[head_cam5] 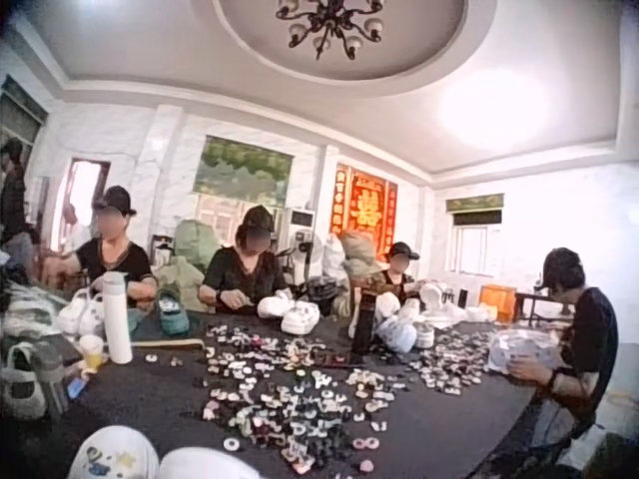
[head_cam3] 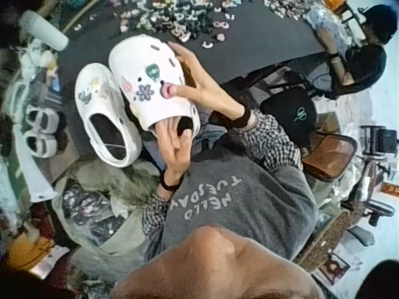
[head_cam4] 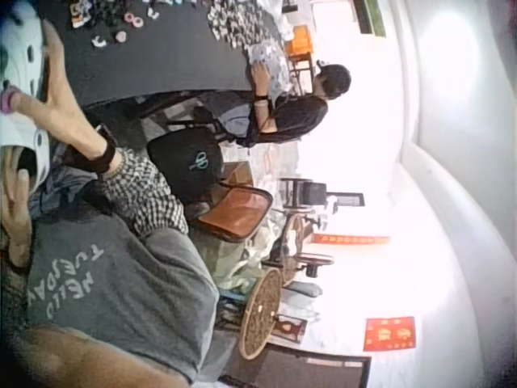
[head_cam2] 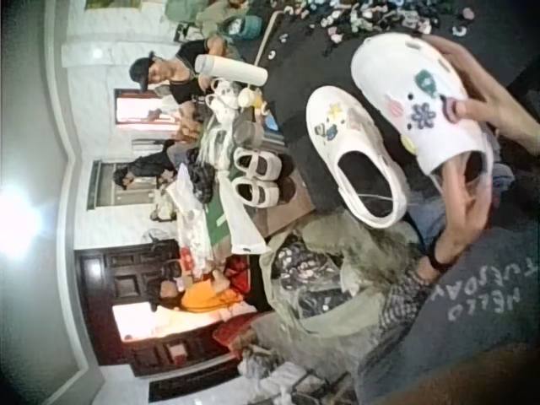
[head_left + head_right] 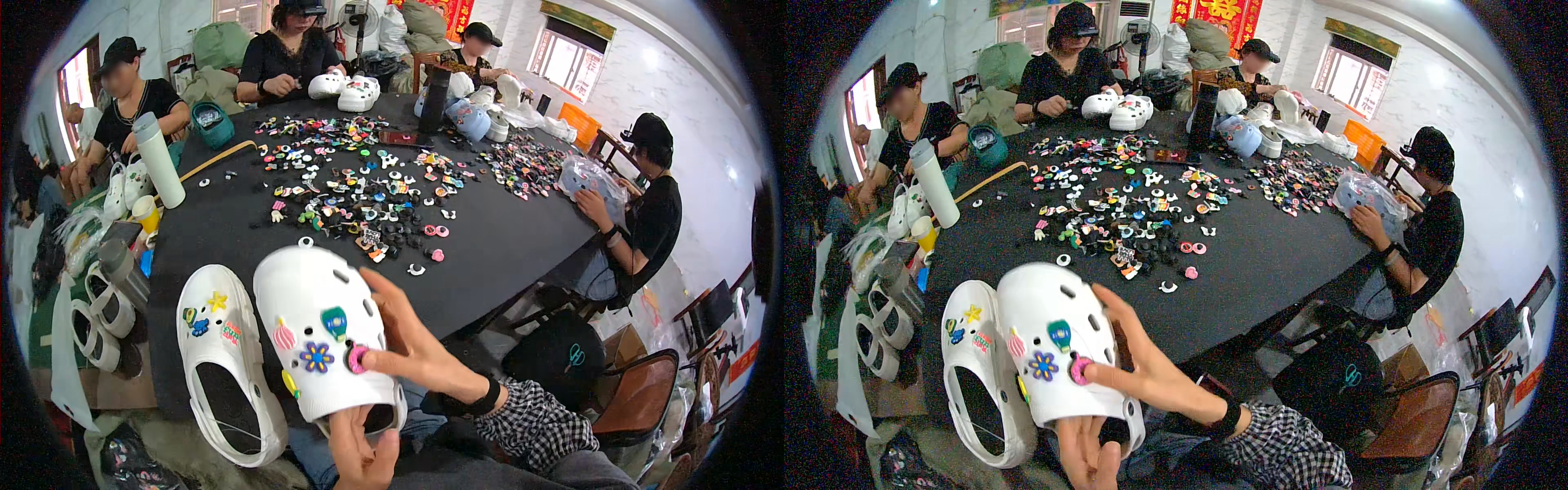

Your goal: Manually inserting decorative charms into the holes of white clogs at an assembly table.

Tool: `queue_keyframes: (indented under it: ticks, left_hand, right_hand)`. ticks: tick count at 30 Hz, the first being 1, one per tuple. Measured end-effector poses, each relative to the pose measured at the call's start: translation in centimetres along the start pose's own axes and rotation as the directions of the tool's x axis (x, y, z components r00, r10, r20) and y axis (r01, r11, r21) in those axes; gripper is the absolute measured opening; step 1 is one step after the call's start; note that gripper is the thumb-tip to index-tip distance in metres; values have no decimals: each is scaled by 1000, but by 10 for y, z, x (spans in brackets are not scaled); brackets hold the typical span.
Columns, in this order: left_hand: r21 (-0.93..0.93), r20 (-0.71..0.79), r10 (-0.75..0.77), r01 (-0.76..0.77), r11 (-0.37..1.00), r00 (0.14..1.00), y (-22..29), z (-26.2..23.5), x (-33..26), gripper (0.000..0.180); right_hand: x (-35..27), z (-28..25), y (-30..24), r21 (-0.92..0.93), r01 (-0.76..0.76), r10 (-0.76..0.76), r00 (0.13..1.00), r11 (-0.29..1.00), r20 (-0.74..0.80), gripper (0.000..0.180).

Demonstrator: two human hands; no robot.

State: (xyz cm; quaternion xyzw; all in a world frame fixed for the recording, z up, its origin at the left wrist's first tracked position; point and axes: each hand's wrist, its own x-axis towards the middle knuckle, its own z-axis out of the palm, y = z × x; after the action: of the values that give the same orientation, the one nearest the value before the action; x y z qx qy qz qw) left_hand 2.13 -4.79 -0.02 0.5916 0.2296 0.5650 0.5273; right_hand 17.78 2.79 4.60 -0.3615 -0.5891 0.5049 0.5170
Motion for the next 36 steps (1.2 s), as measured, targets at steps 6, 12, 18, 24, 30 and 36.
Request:
queue_keyframes:
  ticks: [6,12,18,24,30,36]
  left_hand:
    - [-291,-74,-106,80,953,992,4,10,62,79]
    - [-248,5,-40,40,968,999,3,8,74,73]
    - [-255,-45,-58,44,966,997,-2,13,81,70]
    - [-223,-53,-37,24,975,998,-5,19,76,71]
    - [-240,-57,-43,28,970,997,-5,20,74,70]
    - [-192,-72,-56,41,981,996,-8,17,72,70]
  right_hand:
    - [35,-26,-3,-65,73,-78,995,995,-69,85]
    - [41,-53,8,-200,1,-3,1000,980,-11,69]
    - [49,-128,-3,-602,0,-191,948,798,-253,25]
    - [52,-211,26,-890,-145,-205,945,431,-254,22]
    - [53,-223,31,-896,-221,-55,964,385,-261,18]
    - [35,-203,15,0,-204,191,918,979,-348,16]
